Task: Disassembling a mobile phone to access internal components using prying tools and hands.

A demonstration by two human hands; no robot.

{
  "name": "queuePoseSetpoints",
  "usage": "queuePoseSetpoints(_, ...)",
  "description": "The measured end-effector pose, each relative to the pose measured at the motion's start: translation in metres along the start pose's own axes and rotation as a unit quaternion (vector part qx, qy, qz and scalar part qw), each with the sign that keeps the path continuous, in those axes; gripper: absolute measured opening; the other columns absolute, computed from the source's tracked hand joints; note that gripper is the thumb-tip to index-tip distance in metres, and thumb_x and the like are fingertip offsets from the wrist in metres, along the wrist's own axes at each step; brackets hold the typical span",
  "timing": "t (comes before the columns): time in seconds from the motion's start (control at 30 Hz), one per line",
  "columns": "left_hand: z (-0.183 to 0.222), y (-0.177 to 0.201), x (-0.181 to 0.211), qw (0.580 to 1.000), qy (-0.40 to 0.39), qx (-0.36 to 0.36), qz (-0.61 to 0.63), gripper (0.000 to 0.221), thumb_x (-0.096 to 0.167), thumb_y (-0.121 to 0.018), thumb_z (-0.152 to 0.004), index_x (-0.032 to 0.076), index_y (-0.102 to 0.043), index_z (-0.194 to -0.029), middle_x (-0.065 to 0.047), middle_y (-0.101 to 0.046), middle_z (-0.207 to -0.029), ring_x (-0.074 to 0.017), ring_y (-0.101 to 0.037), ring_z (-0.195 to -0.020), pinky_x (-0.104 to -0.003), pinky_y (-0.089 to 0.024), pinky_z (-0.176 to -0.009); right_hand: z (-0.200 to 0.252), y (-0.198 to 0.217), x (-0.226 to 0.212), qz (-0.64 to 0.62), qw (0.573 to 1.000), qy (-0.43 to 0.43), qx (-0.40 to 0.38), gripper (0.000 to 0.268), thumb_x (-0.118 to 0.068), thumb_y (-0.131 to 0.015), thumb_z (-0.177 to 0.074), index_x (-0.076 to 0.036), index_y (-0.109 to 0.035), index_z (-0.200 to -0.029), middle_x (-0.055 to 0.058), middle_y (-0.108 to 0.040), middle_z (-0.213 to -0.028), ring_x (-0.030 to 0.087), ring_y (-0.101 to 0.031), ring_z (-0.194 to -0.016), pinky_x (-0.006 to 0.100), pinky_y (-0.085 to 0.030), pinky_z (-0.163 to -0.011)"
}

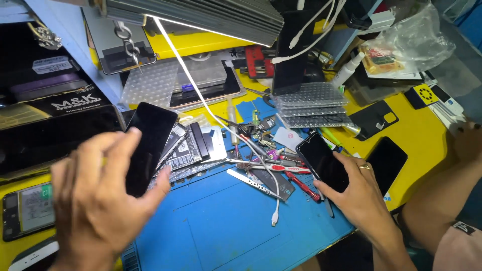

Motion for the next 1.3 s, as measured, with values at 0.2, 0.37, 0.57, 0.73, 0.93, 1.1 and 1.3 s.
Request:
queuePoseSetpoints(0.2, 0.033, -0.001, 0.05, 0.972, -0.055, 0.02, 0.229, 0.042, 0.034, -0.077, -0.086, 0.009, -0.071, -0.119, -0.006, -0.069, -0.115, -0.0248, -0.066, -0.092, -0.04, -0.047, -0.08, -0.002, 0.012, -0.014, -0.021, 0.999, -0.03, -0.002, 0.088, -0.039, -0.084, -0.072, -0.021, -0.05, -0.151, 0.01, -0.053, -0.15, 0.027, -0.042, -0.145, 0.044, -0.036, -0.117)
queuePoseSetpoints(0.37, 0.051, -0.006, 0.076, 0.924, -0.037, -0.07, 0.374, 0.039, 0.025, -0.077, -0.088, 0.004, -0.069, -0.12, -0.01, -0.07, -0.105, -0.0256, -0.067, -0.087, -0.04, -0.054, -0.074, 0.011, 0.014, -0.019, -0.034, 0.975, 0.199, 0.089, 0.078, -0.029, -0.087, -0.065, -0.013, -0.063, -0.137, 0.01, -0.066, -0.13, 0.027, -0.061, -0.121, 0.039, -0.045, -0.109)
queuePoseSetpoints(0.57, 0.015, -0.003, 0.064, 0.737, 0.116, -0.337, 0.574, 0.049, 0.035, -0.076, -0.083, 0.012, -0.069, -0.125, 0.0, -0.073, -0.111, -0.0108, -0.067, -0.099, -0.027, -0.056, -0.084, 0.047, -0.001, -0.091, -0.012, 0.783, 0.621, -0.045, 0.067, -0.027, -0.092, -0.07, -0.01, -0.061, -0.127, 0.014, -0.063, -0.135, 0.033, -0.061, -0.124, 0.046, -0.044, -0.107)
queuePoseSetpoints(0.73, 0.022, -0.007, 0.048, 0.635, 0.147, -0.505, 0.565, 0.025, 0.034, -0.076, -0.085, 0.013, -0.072, -0.097, 0.008, -0.059, -0.085, -0.0053, -0.052, -0.079, -0.026, -0.045, -0.069, 0.046, 0.013, -0.159, 0.018, 0.693, 0.699, -0.176, 0.051, -0.017, -0.079, -0.084, -0.003, -0.056, -0.127, 0.02, -0.054, -0.141, 0.039, -0.051, -0.127, 0.055, -0.038, -0.11)
queuePoseSetpoints(0.93, 0.048, -0.014, 0.047, 0.417, 0.373, -0.278, 0.78, 0.04, 0.007, -0.076, -0.085, 0.0, -0.065, -0.123, -0.013, -0.077, -0.105, -0.0202, -0.074, -0.092, -0.032, -0.061, -0.084, -0.035, 0.058, -0.19, -0.499, 0.757, 0.422, -0.016, 0.018, -0.015, -0.06, -0.105, -0.016, -0.044, -0.113, 0.008, -0.064, -0.091, 0.023, -0.072, -0.089, 0.038, -0.066, -0.095)
queuePoseSetpoints(1.1, 0.033, 0.004, 0.048, 0.256, 0.5, -0.096, 0.822, 0.056, 0.016, -0.067, -0.085, 0.002, -0.062, -0.139, -0.017, -0.072, -0.123, -0.0299, -0.068, -0.108, -0.048, -0.056, -0.097, -0.033, 0.074, -0.228, -0.594, 0.693, 0.403, -0.069, 0.056, -0.021, -0.075, -0.087, -0.019, -0.054, -0.139, 0.004, -0.055, -0.14, 0.02, -0.055, -0.14, 0.049, -0.05, -0.13)
queuePoseSetpoints(1.3, 0.064, -0.022, 0.03, 0.306, 0.51, -0.018, 0.804, 0.037, 0.036, -0.08, -0.076, 0.008, -0.07, -0.098, -0.005, -0.062, -0.08, -0.0255, -0.062, -0.073, -0.05, -0.057, -0.059, -0.031, 0.061, -0.228, -0.619, 0.703, 0.342, -0.077, 0.086, -0.044, -0.083, -0.076, -0.018, -0.041, -0.147, 0.018, -0.011, -0.17, 0.057, -0.015, -0.152, 0.066, -0.025, -0.122)
Point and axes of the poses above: each hand's wrist, its own z-axis away from the middle knuckle, its own y-axis out of the back of the hand, x = y × z, the point moved 1 cm from there along -z, towards the middle knuckle
